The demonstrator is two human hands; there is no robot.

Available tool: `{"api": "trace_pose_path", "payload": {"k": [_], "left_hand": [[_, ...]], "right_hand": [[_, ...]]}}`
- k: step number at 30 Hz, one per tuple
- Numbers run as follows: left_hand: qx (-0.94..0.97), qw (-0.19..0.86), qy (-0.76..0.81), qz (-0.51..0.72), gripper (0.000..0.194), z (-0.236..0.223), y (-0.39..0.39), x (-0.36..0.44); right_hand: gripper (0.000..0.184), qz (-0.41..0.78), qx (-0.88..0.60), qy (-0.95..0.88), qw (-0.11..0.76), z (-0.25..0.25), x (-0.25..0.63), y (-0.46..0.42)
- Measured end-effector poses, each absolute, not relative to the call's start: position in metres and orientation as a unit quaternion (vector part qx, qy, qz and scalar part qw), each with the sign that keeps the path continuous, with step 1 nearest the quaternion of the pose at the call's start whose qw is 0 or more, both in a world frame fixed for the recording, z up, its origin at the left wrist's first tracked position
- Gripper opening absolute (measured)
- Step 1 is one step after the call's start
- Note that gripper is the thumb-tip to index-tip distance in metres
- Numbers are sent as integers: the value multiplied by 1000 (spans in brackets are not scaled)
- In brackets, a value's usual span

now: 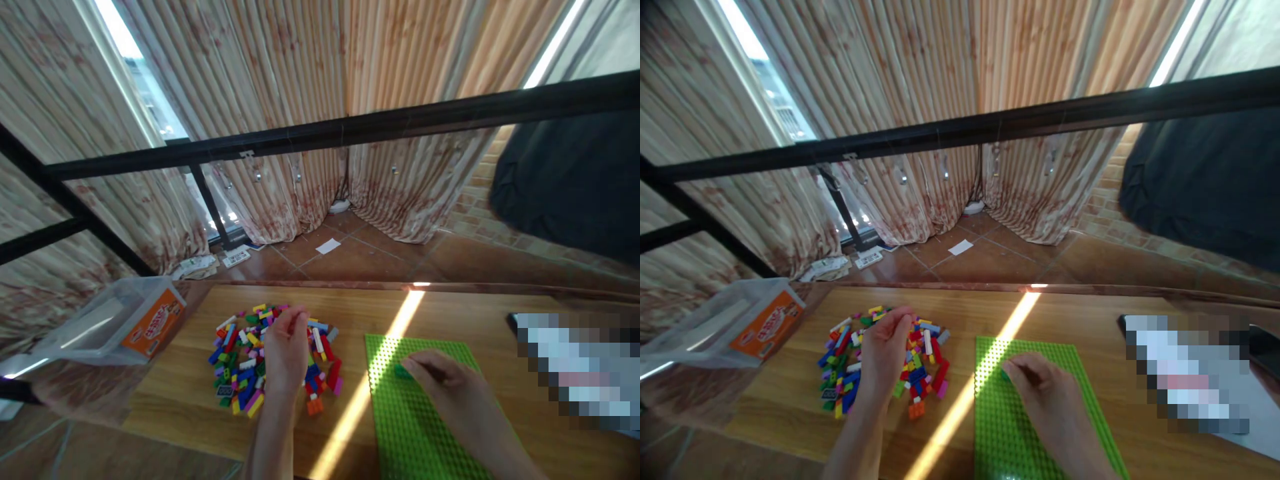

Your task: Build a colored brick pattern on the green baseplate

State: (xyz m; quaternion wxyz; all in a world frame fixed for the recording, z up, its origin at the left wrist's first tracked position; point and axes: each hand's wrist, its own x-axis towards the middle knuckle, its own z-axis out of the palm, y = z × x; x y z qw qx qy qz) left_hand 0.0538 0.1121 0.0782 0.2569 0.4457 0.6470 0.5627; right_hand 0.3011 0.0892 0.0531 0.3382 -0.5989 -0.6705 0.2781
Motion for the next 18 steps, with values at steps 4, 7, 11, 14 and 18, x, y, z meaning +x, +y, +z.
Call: {"api": "trace_pose_path", "payload": {"k": [4, 7, 11, 14, 18], "left_hand": [[420, 252, 645, 587, 24, 85, 104, 36], [400, 263, 643, 598, 29, 92, 97, 29], [384, 247, 658, 599, 39, 100, 89, 21], [376, 220, 667, 604, 44, 102, 84, 10], [375, 222, 683, 586, 48, 100, 78, -7]], "right_hand": [[35, 263, -520, -759, 291, 47, 257, 75], [32, 248, -485, -792, 276, 38, 240, 68], [23, 216, -426, -834, 276, 25, 224, 62], [24, 184, -391, -854, 291, 18, 213, 60], [22, 181, -366, -852, 328, 16, 200, 60]]}}
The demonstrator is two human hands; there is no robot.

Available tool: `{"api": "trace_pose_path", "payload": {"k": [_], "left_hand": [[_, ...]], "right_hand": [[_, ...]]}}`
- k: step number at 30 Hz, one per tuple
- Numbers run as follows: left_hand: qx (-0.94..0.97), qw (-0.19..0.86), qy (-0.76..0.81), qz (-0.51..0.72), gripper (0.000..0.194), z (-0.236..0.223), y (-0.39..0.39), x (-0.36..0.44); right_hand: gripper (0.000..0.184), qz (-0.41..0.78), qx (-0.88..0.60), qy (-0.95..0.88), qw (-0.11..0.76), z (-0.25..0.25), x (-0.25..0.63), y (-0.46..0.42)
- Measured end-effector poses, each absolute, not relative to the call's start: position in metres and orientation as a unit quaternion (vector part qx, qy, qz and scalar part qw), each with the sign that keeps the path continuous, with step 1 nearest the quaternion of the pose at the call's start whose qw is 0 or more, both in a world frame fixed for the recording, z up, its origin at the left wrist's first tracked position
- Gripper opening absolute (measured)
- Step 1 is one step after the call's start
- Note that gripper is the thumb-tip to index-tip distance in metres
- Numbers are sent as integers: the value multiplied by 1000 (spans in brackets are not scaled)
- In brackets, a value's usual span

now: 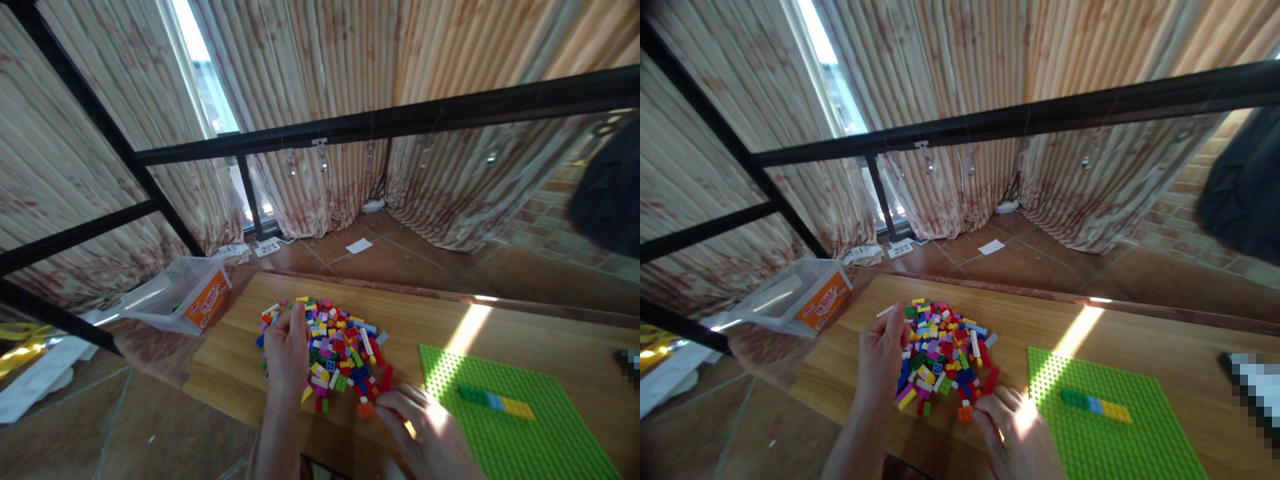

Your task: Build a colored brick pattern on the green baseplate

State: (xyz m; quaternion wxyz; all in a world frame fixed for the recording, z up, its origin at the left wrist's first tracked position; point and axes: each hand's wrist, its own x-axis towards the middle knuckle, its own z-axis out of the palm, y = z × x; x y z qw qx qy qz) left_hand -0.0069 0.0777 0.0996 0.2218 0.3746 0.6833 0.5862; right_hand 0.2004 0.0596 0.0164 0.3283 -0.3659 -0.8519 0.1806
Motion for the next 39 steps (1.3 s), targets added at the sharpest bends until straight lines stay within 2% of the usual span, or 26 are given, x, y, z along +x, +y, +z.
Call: {"api": "trace_pose_path", "payload": {"k": [3, 7, 10, 14, 19, 25, 32, 39], "left_hand": [[429, 245, 712, 499, 42, 93, 74, -20], [512, 211, 747, 367, 11, 85, 71, -37], [531, 206, 762, 308, 14, 83, 67, -48], [543, 206, 778, 239, 15, 81, 61, -51], [564, 156, 792, 175, 21, 76, 58, -40], [601, 136, 774, 146, 14, 72, 61, -34], [611, 133, 769, 135, 8, 72, 67, -35], [580, 189, 775, 162, 15, 78, 74, -45]], "right_hand": [[19, 185, -376, -843, 337, 16, 193, 59], [12, 184, -375, -852, 317, 15, 186, 58], [7, 162, -351, -866, 317, 14, 184, 57], [21, 139, -310, -872, 353, 7, 185, 55], [25, 141, -322, -857, 377, -8, 188, 54], [21, 137, -331, -869, 342, -3, 185, 56], [21, 160, -358, -851, 350, 7, 180, 58], [18, 166, -388, -841, 339, 11, 179, 60]]}}
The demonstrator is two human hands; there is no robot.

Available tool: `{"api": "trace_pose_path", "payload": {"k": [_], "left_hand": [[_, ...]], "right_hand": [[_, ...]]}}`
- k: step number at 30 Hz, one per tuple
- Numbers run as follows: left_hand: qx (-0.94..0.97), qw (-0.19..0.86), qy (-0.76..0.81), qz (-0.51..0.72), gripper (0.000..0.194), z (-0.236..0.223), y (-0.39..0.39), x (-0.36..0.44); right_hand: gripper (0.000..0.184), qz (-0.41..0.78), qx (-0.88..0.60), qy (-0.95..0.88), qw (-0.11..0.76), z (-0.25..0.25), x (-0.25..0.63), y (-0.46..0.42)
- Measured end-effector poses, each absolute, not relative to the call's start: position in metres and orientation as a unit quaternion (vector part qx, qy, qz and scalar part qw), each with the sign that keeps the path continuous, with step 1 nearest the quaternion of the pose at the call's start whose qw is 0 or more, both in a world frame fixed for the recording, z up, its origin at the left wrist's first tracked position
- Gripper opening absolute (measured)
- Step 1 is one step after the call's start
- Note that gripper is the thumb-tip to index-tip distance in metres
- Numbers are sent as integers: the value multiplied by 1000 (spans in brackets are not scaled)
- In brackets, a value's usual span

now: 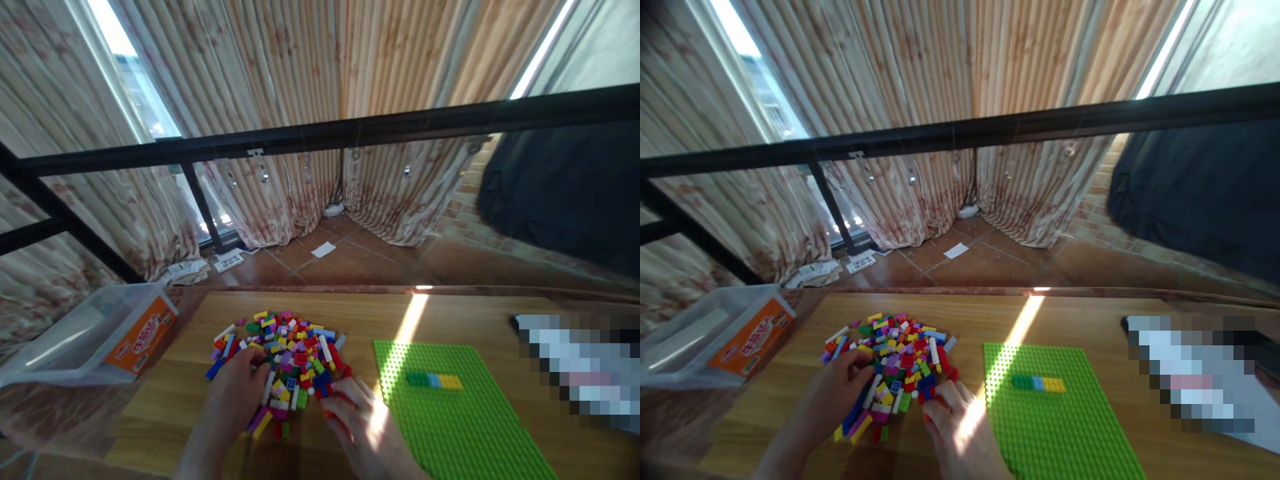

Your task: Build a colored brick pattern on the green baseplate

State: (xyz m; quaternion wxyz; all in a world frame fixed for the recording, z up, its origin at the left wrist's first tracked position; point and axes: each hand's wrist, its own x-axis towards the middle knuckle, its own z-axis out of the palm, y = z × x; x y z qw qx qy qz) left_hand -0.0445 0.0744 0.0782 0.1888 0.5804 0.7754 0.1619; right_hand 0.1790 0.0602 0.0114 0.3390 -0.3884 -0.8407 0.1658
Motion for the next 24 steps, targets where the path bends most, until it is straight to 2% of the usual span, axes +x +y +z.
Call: {"api": "trace_pose_path", "payload": {"k": [6, 11, 21, 24], "left_hand": [[562, 224, 763, 228, 20, 82, 77, -46], [572, 229, 758, 213, 21, 84, 73, -40], [566, 228, 763, 214, 17, 85, 75, -30], [563, 224, 766, 212, 16, 83, 74, -30]], "right_hand": [[18, 156, -391, -838, 347, 11, 181, 62], [20, 152, -408, -834, 339, 11, 186, 65], [21, 190, -411, -801, 393, 6, 194, 74], [21, 165, -440, -781, 412, 7, 201, 89]]}}
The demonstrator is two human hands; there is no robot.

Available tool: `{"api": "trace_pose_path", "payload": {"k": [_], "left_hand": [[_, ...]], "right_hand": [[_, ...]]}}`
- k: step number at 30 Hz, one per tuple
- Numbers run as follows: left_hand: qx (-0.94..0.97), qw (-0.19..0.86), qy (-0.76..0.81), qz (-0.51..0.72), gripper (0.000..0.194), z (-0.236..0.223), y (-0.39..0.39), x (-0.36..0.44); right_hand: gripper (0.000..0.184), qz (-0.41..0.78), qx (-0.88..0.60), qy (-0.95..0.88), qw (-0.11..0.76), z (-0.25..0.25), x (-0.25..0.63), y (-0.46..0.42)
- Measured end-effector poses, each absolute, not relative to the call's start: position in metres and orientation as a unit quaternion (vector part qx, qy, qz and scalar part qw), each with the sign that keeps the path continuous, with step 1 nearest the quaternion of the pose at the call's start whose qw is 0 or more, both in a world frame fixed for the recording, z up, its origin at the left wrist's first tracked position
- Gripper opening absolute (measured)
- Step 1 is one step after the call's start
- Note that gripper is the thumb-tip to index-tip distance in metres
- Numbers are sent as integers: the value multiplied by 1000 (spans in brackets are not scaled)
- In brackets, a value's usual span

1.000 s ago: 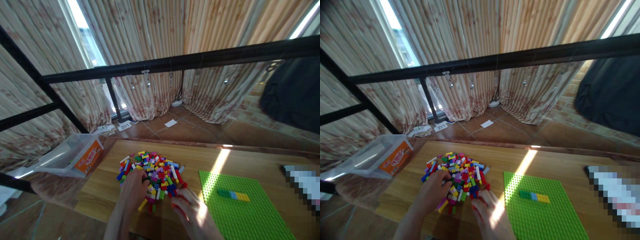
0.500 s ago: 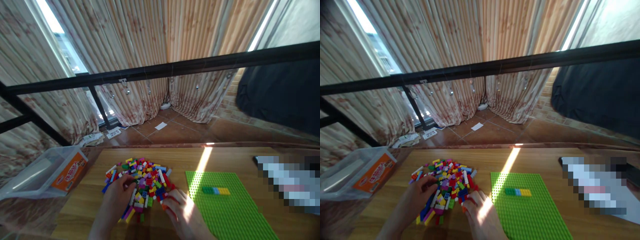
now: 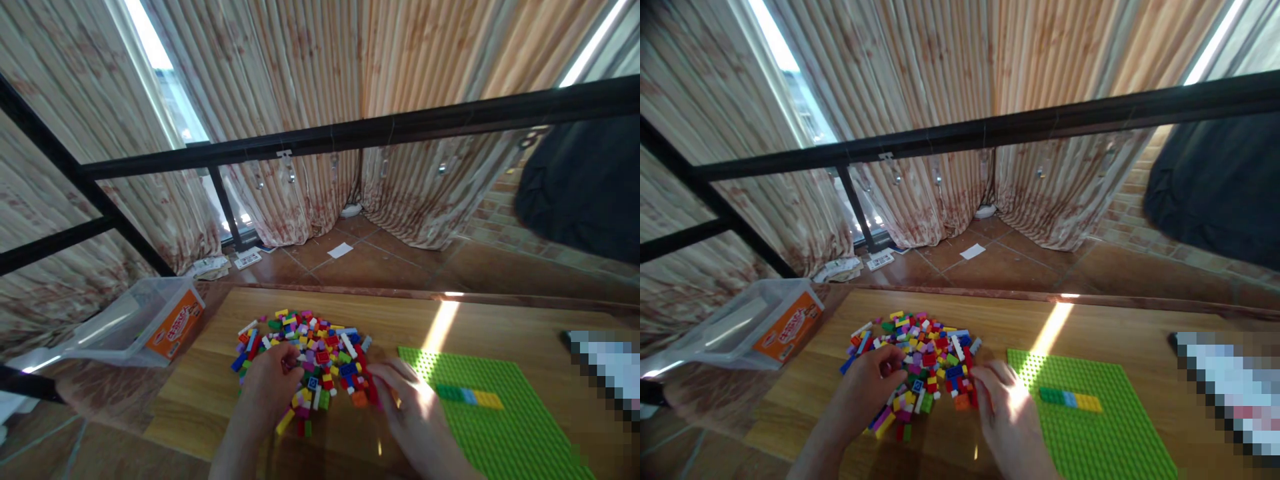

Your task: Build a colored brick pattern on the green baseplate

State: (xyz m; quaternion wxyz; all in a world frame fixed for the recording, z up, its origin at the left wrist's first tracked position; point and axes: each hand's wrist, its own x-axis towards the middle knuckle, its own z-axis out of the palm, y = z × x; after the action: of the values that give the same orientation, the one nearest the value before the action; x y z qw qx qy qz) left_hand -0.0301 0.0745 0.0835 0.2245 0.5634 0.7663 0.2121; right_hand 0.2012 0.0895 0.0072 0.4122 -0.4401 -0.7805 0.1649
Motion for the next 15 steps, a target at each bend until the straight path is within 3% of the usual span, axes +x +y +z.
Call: {"api": "trace_pose_path", "payload": {"k": [8, 15], "left_hand": [[567, 220, 759, 233, 17, 84, 74, -29], [576, 230, 732, 282, 26, 85, 78, -30]], "right_hand": [[37, 121, -492, -802, 317, 10, 195, 134], [18, 176, -521, -775, 310, 18, 196, 131]]}}
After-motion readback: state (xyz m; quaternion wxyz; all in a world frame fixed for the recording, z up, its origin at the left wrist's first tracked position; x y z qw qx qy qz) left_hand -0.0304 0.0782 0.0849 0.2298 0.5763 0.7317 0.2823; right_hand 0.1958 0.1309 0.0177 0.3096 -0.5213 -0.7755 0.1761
